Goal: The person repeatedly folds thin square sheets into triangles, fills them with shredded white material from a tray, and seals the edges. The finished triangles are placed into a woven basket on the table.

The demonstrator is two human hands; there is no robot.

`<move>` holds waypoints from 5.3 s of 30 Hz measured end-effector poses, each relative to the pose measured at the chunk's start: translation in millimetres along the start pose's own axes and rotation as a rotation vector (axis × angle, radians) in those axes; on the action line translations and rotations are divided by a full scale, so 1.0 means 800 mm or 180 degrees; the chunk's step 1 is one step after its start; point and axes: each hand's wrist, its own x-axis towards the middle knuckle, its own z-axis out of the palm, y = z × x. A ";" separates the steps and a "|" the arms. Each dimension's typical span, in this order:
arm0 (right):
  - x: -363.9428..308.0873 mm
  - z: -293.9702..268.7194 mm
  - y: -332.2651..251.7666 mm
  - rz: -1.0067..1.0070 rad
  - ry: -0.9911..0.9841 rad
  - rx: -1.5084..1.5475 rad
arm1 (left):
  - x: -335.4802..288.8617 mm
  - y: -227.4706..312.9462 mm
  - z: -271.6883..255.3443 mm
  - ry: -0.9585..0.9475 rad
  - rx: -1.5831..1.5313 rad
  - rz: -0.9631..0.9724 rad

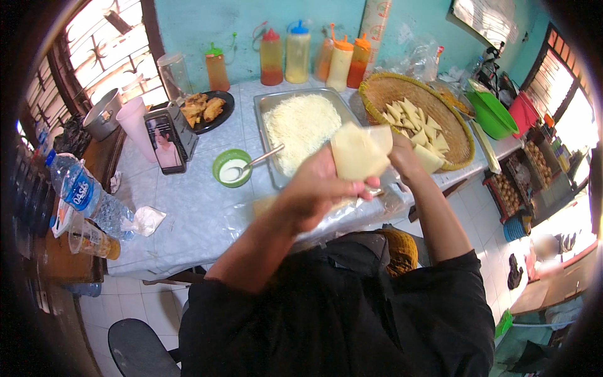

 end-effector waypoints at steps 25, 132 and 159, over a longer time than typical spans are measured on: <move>0.107 0.049 0.062 0.1346 -0.1788 -0.1736 | 0.108 -0.044 -0.134 0.1312 0.0396 0.0382; 0.132 0.071 -0.062 0.0028 -0.1018 -0.0390 | 0.109 -0.055 -0.157 0.1454 0.1220 0.0107; 0.124 0.085 -0.071 0.0374 -0.1009 -0.0340 | 0.101 -0.043 -0.155 0.1037 0.0499 -0.0158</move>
